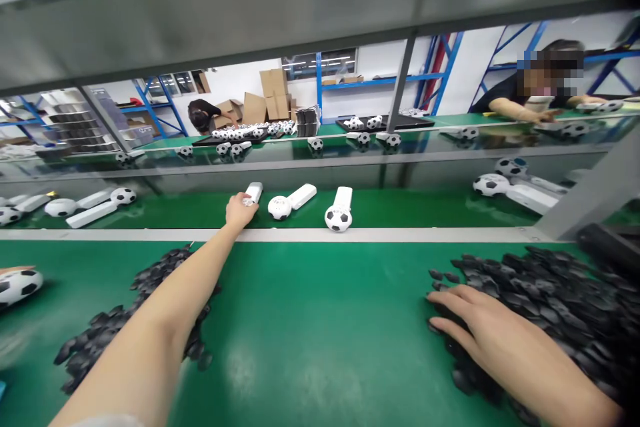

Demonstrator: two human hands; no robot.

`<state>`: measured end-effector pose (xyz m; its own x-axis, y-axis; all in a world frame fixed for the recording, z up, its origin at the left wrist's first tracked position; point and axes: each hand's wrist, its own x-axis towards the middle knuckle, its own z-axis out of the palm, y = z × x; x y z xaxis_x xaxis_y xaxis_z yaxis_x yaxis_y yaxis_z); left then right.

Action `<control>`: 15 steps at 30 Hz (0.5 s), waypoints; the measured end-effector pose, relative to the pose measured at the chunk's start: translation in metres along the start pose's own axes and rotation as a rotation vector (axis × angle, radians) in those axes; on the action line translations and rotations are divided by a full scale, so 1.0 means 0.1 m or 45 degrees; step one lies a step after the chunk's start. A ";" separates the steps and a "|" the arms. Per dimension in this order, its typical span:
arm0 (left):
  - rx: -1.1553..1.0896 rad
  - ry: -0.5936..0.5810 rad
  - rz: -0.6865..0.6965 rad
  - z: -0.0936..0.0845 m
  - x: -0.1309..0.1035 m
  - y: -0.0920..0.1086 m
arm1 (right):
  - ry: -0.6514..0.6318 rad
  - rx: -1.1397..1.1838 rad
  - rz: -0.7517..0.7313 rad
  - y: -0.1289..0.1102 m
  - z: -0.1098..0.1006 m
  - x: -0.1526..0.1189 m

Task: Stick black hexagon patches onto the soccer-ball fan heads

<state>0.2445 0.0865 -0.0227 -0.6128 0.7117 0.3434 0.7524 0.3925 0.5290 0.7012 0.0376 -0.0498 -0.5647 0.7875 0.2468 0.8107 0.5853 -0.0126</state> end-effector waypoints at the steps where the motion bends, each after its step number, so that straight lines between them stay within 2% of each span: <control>1: 0.030 -0.007 0.066 0.02 -0.01 0.05 | -0.011 0.010 0.015 0.00 0.00 0.01; 3: 0.070 -0.056 0.246 0.06 -0.04 0.19 | -0.041 0.029 0.041 0.00 -0.01 0.02; 6: 0.104 -0.253 0.529 0.15 -0.08 0.45 | -0.061 0.048 0.047 -0.01 0.00 0.04; 8: 0.144 -0.391 0.636 0.22 -0.12 0.59 | -0.058 0.049 0.039 -0.01 0.01 0.04; 10: 0.194 -0.462 0.680 0.24 -0.16 0.70 | -0.036 0.042 0.023 0.00 0.00 0.03; 12: 0.240 -0.475 0.717 0.18 -0.22 0.79 | 0.022 -0.004 0.005 0.02 -0.01 0.03; 15: 0.291 -0.449 0.792 -0.06 -0.43 0.89 | 0.110 -0.168 0.049 0.05 -0.05 0.06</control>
<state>0.3364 0.0869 0.0145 0.0268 0.9710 0.2374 0.9896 -0.0594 0.1311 0.7026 0.0437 -0.0435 -0.5219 0.7862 0.3309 0.8481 0.5199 0.1023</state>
